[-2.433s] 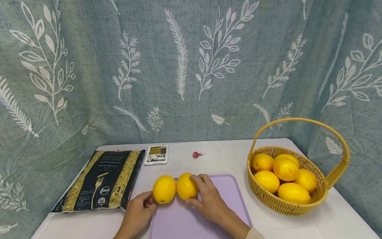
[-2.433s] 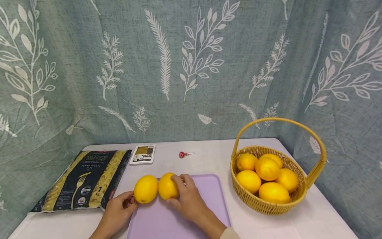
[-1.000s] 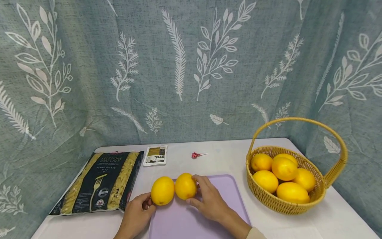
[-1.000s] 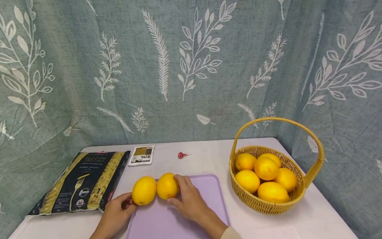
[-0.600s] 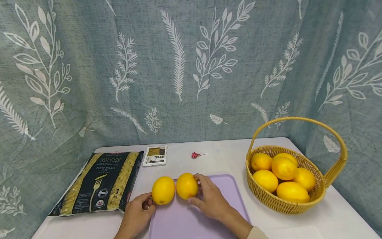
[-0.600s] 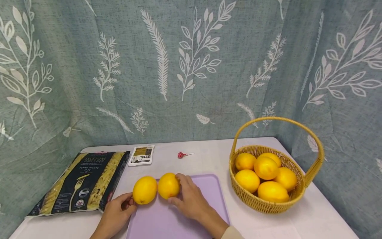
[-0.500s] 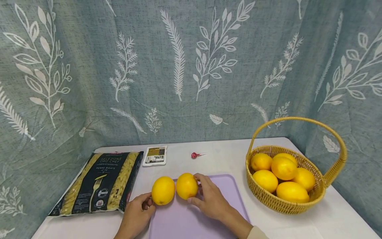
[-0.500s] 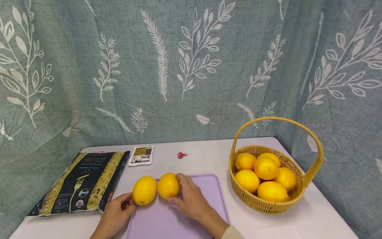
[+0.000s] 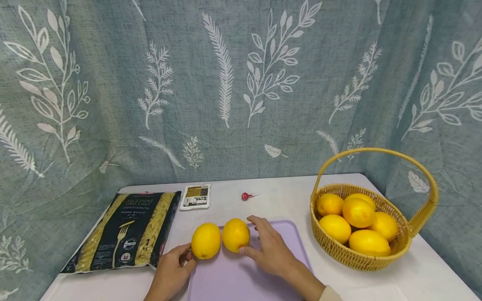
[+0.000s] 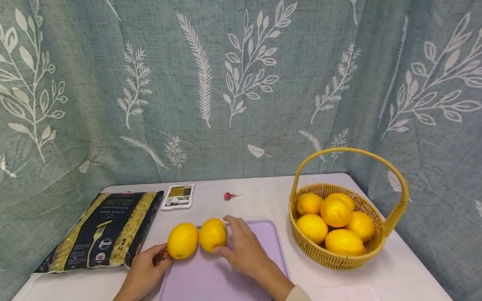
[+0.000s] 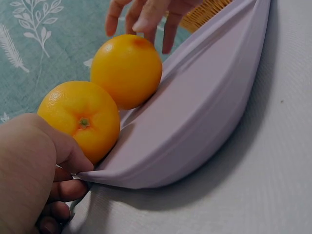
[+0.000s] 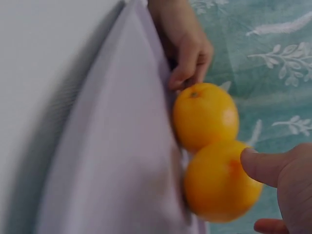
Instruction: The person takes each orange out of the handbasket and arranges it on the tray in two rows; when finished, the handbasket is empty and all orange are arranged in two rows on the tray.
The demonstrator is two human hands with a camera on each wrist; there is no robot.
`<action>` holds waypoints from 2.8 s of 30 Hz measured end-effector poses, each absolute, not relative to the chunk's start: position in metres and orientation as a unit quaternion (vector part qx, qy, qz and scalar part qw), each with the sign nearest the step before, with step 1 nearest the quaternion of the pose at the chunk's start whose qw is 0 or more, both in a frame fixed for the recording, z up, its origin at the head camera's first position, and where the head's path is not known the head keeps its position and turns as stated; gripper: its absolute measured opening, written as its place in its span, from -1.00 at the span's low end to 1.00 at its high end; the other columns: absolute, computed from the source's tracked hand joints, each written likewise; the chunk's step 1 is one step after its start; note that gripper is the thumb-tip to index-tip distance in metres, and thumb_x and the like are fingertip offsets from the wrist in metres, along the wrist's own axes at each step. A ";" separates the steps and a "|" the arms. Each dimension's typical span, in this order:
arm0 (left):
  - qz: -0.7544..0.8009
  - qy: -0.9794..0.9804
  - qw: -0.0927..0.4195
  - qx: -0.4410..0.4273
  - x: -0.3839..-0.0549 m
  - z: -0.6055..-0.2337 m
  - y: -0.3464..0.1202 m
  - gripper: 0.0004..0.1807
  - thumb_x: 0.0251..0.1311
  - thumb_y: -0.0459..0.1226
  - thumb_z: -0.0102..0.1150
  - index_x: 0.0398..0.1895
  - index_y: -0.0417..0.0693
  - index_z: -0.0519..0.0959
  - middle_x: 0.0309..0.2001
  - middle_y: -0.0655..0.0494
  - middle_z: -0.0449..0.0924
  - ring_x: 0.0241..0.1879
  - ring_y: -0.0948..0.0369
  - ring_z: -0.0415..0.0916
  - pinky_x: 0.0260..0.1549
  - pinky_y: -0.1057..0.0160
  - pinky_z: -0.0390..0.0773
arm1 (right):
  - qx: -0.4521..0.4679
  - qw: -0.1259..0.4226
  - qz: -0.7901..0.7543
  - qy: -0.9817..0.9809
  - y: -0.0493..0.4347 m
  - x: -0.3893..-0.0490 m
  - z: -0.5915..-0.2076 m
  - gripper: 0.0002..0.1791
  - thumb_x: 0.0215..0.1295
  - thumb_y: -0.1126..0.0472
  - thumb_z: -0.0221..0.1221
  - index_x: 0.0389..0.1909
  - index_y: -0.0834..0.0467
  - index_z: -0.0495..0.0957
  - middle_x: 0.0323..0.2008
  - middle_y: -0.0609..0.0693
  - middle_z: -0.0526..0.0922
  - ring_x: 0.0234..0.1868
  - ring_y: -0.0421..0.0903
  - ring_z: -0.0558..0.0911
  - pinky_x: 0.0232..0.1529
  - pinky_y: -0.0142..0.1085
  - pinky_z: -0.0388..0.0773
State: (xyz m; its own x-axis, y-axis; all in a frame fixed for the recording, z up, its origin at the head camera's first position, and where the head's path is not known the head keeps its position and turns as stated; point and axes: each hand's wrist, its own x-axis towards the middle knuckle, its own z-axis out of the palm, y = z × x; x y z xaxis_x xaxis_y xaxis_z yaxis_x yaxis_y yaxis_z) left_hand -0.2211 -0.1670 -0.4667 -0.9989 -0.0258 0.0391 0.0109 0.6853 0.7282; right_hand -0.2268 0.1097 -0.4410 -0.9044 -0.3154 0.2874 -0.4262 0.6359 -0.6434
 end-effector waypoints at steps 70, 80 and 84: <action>-0.366 -0.930 0.017 0.016 -0.222 -0.468 -0.165 -0.67 0.07 -0.35 0.27 -0.08 -0.33 0.69 -0.45 0.15 0.48 -0.38 0.19 0.36 -0.38 0.22 0.38 | -0.103 -0.026 0.292 -0.951 0.336 -0.242 -0.360 0.03 0.36 -0.19 0.19 0.50 0.46 0.02 0.38 0.57 0.16 0.26 0.52 0.31 0.17 0.33 0.34; -0.367 -0.930 0.022 0.012 -0.222 -0.468 -0.165 -0.69 0.08 -0.35 0.27 -0.09 -0.31 0.69 -0.44 0.16 0.48 -0.37 0.20 0.36 -0.38 0.26 0.37 | -0.083 -0.022 0.301 -0.950 0.336 -0.240 -0.362 0.10 0.20 -0.05 0.36 0.50 0.46 0.00 0.29 0.56 0.26 0.07 0.40 0.47 -0.05 0.18 0.51; -0.369 -0.929 0.020 0.014 -0.220 -0.467 -0.165 -0.68 0.09 -0.35 0.27 -0.08 -0.32 0.68 -0.43 0.15 0.48 -0.36 0.19 0.36 -0.37 0.26 0.38 | -0.097 -0.014 0.309 -0.946 0.336 -0.238 -0.362 0.08 0.16 -0.04 0.37 0.50 0.43 0.04 0.26 0.52 0.30 0.02 0.34 0.49 -0.12 0.09 0.52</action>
State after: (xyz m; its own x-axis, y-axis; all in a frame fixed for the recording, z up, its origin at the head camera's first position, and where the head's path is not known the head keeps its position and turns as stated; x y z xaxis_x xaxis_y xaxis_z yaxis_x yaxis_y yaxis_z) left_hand -0.2202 -0.1651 -0.4673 -0.9988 -0.0413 0.0270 -0.0115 0.7273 0.6862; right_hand -0.2381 0.3357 -0.3625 -0.9810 0.1742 -0.0855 0.1910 0.7900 -0.5825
